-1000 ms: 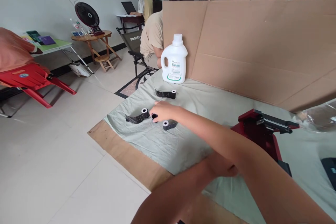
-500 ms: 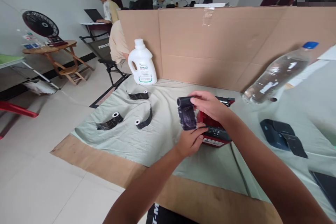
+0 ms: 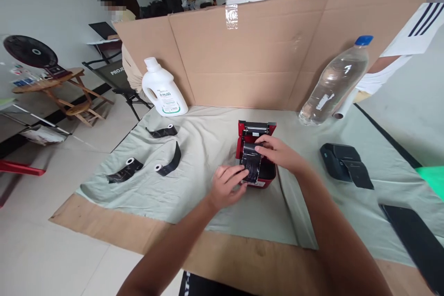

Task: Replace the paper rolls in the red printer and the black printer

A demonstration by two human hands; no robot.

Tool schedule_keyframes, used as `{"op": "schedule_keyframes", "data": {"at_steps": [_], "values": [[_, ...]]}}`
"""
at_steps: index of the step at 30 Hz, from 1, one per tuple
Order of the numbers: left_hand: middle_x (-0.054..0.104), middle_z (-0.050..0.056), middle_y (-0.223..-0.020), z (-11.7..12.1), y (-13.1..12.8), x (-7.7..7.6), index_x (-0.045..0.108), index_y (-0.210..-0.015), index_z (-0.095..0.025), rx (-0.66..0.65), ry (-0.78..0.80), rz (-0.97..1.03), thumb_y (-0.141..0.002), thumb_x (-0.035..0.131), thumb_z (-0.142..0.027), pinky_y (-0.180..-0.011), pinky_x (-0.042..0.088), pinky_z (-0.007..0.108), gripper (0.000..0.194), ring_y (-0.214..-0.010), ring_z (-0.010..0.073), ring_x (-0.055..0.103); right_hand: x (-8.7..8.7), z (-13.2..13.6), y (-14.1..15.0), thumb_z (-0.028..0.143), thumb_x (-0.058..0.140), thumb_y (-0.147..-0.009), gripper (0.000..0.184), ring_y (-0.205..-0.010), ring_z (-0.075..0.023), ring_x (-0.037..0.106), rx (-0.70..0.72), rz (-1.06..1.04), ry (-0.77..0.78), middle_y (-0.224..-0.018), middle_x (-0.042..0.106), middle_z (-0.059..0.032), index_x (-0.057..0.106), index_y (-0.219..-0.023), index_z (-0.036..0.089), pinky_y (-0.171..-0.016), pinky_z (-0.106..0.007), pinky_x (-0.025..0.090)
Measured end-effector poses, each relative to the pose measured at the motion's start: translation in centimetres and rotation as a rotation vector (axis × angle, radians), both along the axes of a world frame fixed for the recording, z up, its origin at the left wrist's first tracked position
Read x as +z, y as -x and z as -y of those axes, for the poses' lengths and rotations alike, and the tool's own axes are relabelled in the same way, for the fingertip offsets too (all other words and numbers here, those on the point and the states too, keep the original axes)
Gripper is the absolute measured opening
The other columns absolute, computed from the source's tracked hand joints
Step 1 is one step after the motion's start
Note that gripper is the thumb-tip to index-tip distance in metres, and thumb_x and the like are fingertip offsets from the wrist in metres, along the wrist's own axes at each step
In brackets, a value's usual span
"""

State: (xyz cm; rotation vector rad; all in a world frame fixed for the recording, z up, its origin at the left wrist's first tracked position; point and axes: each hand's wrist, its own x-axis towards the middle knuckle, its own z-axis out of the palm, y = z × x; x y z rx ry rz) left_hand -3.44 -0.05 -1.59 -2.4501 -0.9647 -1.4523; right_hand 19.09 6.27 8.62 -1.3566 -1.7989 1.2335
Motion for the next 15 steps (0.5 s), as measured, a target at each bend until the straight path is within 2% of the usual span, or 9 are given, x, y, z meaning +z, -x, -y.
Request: {"op": "schedule_keyframes", "data": {"at_steps": [3,8,11,15], "values": [[0.077,0.003,-0.112,0.0,-0.1,0.2,0.067,-0.124,-0.028,0.018,-0.005,-0.068,-0.091,0.064,-0.018,-0.082,0.052,0.037,0.035,-0.092,0.0197,0.070,-0.7,0.1,0.5,0.036,0.055,-0.095,0.016,-0.078,-0.0192,0.063,-0.013,0.169,-0.136,-0.087,0.069,-0.0010,0.060,-0.103,0.023,-0.073,-0.032,0.047],[0.079,0.003,-0.111,0.1,-0.4,0.6,0.068,-0.123,-0.027,0.031,0.005,-0.089,-0.090,0.064,-0.018,-0.081,0.050,0.037,0.035,-0.090,0.0193,0.070,-0.4,0.6,1.8,0.021,0.053,-0.098,0.014,-0.102,-0.0254,0.062,-0.004,0.555,-0.367,-0.106,0.073,-0.0080,0.066,-0.101,0.021,-0.089,-0.036,0.042],[0.079,0.005,-0.112,0.1,-0.7,1.0,0.070,-0.122,-0.025,0.061,0.023,-0.088,-0.092,0.061,-0.020,-0.082,0.049,0.036,0.032,-0.089,0.0189,0.070,-0.3,0.6,2.0,0.021,0.048,-0.102,0.021,-0.105,-0.0288,0.060,-0.050,0.762,-0.398,-0.101,0.074,-0.0098,0.069,-0.102,0.019,-0.089,-0.039,0.038],[0.079,0.005,-0.113,0.1,-1.0,1.5,0.071,-0.116,-0.024,0.045,0.058,-0.071,-0.092,0.062,-0.021,-0.082,0.048,0.036,0.026,-0.089,0.0192,0.070,-0.8,0.4,2.2,0.023,0.046,-0.104,0.024,-0.111,-0.0313,0.057,-0.044,0.883,-0.396,-0.100,0.075,-0.0110,0.069,-0.099,0.018,-0.088,-0.040,0.035]]}}
